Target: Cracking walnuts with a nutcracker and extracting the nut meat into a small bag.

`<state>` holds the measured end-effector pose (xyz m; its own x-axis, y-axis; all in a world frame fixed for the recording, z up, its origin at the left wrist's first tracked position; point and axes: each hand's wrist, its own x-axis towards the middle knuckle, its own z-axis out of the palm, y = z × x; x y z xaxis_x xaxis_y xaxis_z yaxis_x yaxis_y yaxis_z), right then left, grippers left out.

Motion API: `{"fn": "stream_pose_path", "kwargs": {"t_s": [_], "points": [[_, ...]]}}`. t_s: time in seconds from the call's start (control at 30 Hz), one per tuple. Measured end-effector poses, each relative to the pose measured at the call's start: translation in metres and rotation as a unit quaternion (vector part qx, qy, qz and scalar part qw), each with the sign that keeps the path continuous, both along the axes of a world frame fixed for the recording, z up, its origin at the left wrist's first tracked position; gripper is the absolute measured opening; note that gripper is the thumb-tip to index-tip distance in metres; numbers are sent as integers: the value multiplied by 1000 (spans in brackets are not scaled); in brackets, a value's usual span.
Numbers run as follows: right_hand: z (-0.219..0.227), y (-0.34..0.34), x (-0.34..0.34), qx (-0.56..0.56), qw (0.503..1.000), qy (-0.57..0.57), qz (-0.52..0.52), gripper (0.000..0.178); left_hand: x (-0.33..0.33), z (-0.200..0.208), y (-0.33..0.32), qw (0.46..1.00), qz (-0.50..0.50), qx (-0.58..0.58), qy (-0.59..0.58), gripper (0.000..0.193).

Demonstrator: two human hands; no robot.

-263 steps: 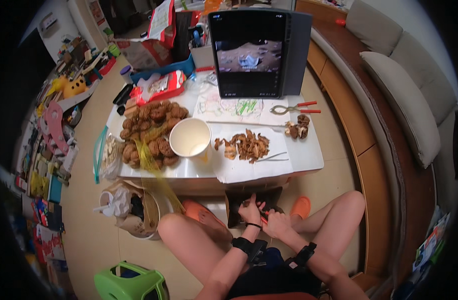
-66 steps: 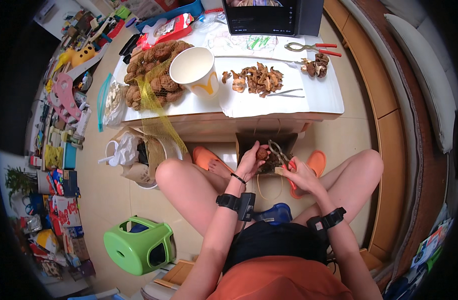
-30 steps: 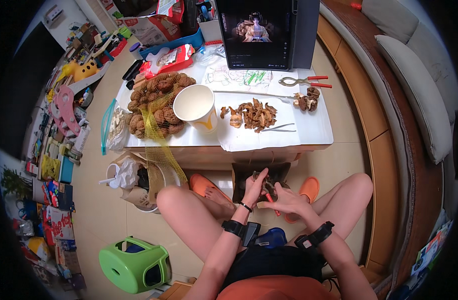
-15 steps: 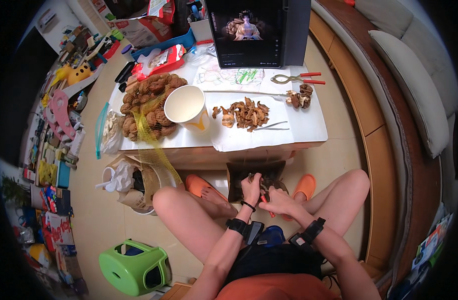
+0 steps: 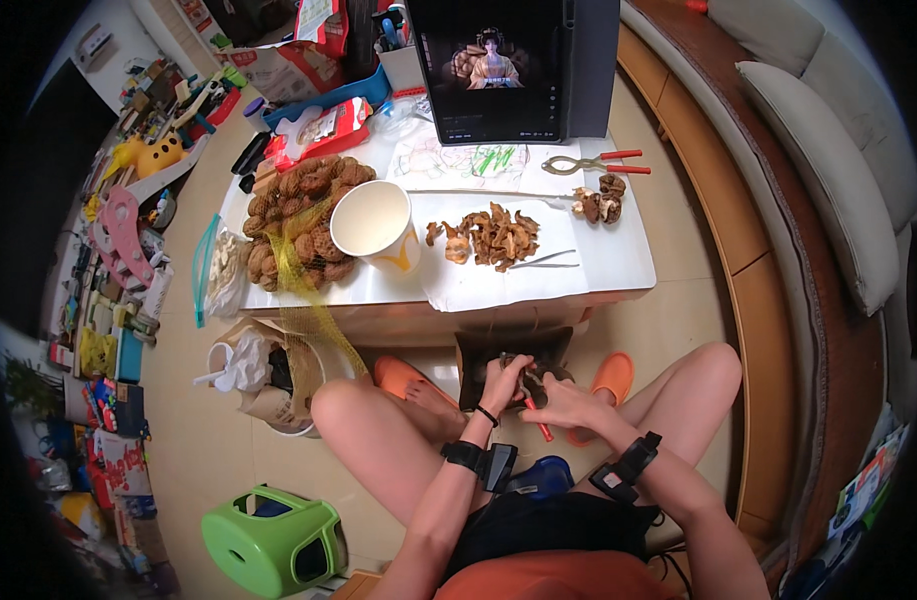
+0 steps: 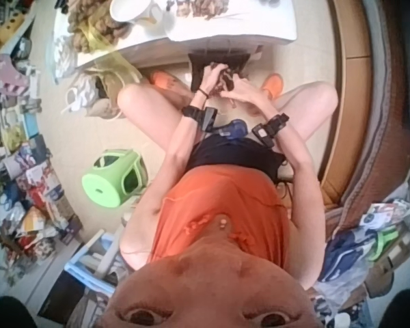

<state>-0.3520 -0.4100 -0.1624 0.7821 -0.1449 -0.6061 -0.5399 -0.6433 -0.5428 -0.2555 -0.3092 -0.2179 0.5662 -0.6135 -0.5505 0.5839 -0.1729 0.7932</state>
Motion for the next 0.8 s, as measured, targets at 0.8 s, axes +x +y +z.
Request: {"fn": "stream_pose_path", "kwargs": {"t_s": [0.8], "points": [[1, 22, 12, -101, 993, 10, -64, 50, -6, -24, -29, 918, 387, -79, 32, 23]]}}
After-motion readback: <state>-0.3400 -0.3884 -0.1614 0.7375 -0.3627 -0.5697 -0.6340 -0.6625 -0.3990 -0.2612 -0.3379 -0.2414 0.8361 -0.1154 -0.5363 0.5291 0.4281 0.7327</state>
